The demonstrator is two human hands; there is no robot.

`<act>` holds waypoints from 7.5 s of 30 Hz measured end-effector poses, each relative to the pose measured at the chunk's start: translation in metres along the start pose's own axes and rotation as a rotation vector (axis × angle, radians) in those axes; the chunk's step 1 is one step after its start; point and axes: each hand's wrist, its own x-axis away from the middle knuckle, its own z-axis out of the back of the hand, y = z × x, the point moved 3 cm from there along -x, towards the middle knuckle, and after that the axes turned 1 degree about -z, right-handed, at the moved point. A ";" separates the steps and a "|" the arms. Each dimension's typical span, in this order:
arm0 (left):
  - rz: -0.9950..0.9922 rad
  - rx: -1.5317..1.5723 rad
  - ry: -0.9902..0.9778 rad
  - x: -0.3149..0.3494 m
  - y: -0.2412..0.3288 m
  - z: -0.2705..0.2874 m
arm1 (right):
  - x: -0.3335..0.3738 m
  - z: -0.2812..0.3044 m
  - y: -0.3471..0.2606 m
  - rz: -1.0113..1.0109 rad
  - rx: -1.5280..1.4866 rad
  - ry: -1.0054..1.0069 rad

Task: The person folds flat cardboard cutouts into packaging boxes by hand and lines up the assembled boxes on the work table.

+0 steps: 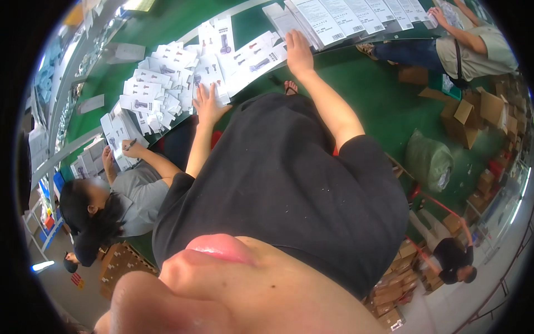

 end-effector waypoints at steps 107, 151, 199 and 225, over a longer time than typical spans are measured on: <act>-0.566 1.535 0.138 -0.003 0.155 0.143 | -0.031 0.223 -0.114 -0.333 -1.272 -0.199; -0.330 0.393 0.567 -0.022 0.147 0.064 | -0.016 0.063 0.052 -0.108 -0.203 -0.166; -0.736 1.481 0.446 -0.033 0.162 0.204 | -0.087 0.187 -0.038 0.126 -1.295 -0.379; -0.595 1.361 0.312 -0.018 0.208 0.188 | -0.072 0.247 -0.059 -0.165 -1.365 -0.237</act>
